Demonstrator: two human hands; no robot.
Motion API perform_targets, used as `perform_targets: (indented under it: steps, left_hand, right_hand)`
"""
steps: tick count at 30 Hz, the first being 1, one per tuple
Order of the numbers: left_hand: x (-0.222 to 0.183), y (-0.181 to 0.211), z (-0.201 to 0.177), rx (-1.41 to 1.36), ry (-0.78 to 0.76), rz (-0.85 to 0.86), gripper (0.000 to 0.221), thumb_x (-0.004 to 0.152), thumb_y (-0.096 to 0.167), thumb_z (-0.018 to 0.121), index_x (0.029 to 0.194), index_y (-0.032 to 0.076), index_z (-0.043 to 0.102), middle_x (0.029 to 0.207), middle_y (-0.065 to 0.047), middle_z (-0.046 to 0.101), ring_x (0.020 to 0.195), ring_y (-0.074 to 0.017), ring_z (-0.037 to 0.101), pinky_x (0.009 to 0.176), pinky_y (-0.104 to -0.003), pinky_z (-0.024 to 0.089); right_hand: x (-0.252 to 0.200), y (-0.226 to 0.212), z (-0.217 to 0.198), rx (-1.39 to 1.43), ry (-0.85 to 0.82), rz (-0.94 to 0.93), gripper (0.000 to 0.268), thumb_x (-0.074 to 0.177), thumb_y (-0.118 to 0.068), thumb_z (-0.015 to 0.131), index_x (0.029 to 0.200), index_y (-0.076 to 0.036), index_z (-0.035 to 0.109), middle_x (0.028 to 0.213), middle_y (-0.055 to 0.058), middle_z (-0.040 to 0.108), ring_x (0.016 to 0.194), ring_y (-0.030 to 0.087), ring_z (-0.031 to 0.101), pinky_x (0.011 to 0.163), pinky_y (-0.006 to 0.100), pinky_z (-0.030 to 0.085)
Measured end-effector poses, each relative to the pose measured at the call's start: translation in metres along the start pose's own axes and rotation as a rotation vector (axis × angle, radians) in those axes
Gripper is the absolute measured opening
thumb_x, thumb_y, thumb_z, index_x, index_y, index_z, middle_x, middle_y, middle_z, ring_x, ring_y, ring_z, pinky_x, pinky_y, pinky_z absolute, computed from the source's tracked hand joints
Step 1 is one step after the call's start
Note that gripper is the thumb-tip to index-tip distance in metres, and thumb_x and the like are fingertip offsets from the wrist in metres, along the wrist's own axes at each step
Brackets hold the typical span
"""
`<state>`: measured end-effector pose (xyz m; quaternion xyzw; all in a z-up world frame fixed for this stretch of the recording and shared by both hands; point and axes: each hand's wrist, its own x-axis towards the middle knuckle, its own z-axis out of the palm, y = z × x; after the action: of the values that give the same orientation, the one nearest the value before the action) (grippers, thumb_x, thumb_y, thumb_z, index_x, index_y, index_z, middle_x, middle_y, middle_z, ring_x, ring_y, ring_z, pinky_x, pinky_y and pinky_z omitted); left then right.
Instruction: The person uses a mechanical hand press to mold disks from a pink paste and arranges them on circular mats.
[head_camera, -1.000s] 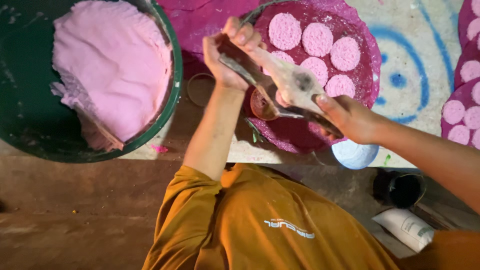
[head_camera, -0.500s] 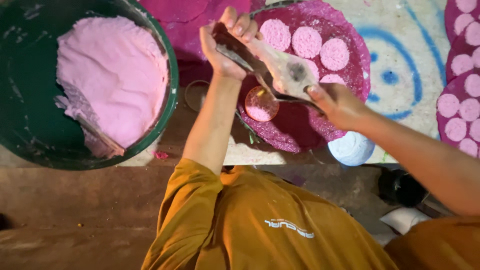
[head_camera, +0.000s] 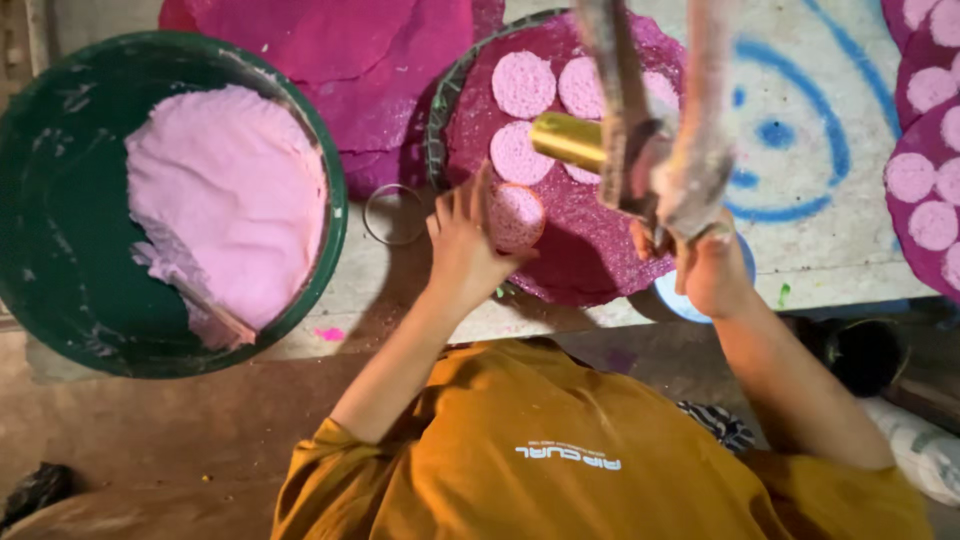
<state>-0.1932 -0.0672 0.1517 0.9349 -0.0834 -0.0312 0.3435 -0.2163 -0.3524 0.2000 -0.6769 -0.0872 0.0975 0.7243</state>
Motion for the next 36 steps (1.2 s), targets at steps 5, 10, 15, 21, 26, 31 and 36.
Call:
perform_targets:
  steps: [5,10,15,21,26,31,36]
  left_hand:
    - [-0.002,0.012,-0.002,0.061,0.041,0.026,0.122,0.062,0.041,0.094,0.158,0.005,0.028,0.136,-0.016,0.052,0.129,-0.0362,0.044,0.103,-0.054,0.032]
    - [0.004,0.038,0.017,0.069,0.02,0.185,0.11,0.066,0.048,0.091,0.15,0.003,0.037,0.138,-0.017,0.05,0.127,-0.0364,0.044,0.105,-0.056,0.033]
    - [0.021,0.052,0.044,0.143,-0.113,0.283,0.076,0.068,0.054,0.083,0.127,0.011,0.064,0.145,-0.013,0.051,0.132,-0.0363,0.043,0.106,-0.056,0.034]
    - [0.028,0.043,0.05,0.293,-0.025,0.264,0.058,0.076,0.053,0.079,0.112,0.007,0.072,0.147,-0.018,0.047,0.137,-0.0385,0.036,0.107,-0.057,0.032]
    - [0.05,0.046,0.023,0.147,-0.166,0.226,0.055,0.081,0.046,0.077,0.121,0.01,0.068,0.151,-0.014,0.048,0.141,-0.0371,0.036,0.109,-0.053,0.033]
    - [0.09,0.056,0.008,-1.88,-0.556,0.194,0.078,0.088,0.067,0.061,0.136,0.006,0.055,0.14,-0.009,0.057,0.132,-0.0189,0.055,0.117,-0.039,0.037]
    - [0.11,0.064,0.029,-2.333,-0.328,0.097,0.051,0.102,0.064,0.054,0.106,0.013,0.056,0.093,-0.002,0.055,0.094,-0.0205,0.057,0.105,-0.042,0.044]
  right_hand:
    - [-0.029,0.012,-0.008,0.114,0.154,-0.039,0.09,0.085,-0.091,0.05,0.121,-0.008,0.053,0.094,0.004,0.055,0.079,0.017,0.053,0.067,0.032,0.041]
    - [-0.058,0.018,-0.016,0.147,0.309,-0.027,0.095,0.086,-0.092,0.048,0.129,-0.007,0.049,0.094,0.007,0.052,0.082,0.021,0.052,0.069,0.035,0.039]
    - [-0.077,0.019,-0.027,0.076,0.386,-0.082,0.101,0.083,-0.094,0.045,0.133,-0.007,0.047,0.103,0.008,0.054,0.079,0.022,0.052,0.067,0.036,0.04]
    - [-0.105,0.035,-0.044,0.149,0.441,-0.039,0.108,0.082,-0.095,0.045,0.138,-0.003,0.048,0.105,0.007,0.053,0.084,0.02,0.05,0.071,0.036,0.041]
    - [-0.1,0.041,-0.051,0.065,0.285,0.025,0.09,0.09,-0.091,0.041,0.116,-0.005,0.054,0.085,0.005,0.057,0.073,0.017,0.049,0.065,0.032,0.038]
    - [-0.056,0.02,-0.057,-0.125,-0.032,0.606,0.074,0.1,-0.07,0.034,0.093,-0.002,0.059,0.071,0.007,0.06,0.061,0.018,0.049,0.055,0.034,0.039]
    - [0.005,-0.028,-0.057,-0.135,-0.145,0.936,0.066,0.095,-0.065,0.029,0.091,-0.008,0.063,0.069,0.006,0.061,0.06,0.019,0.055,0.057,0.038,0.049]
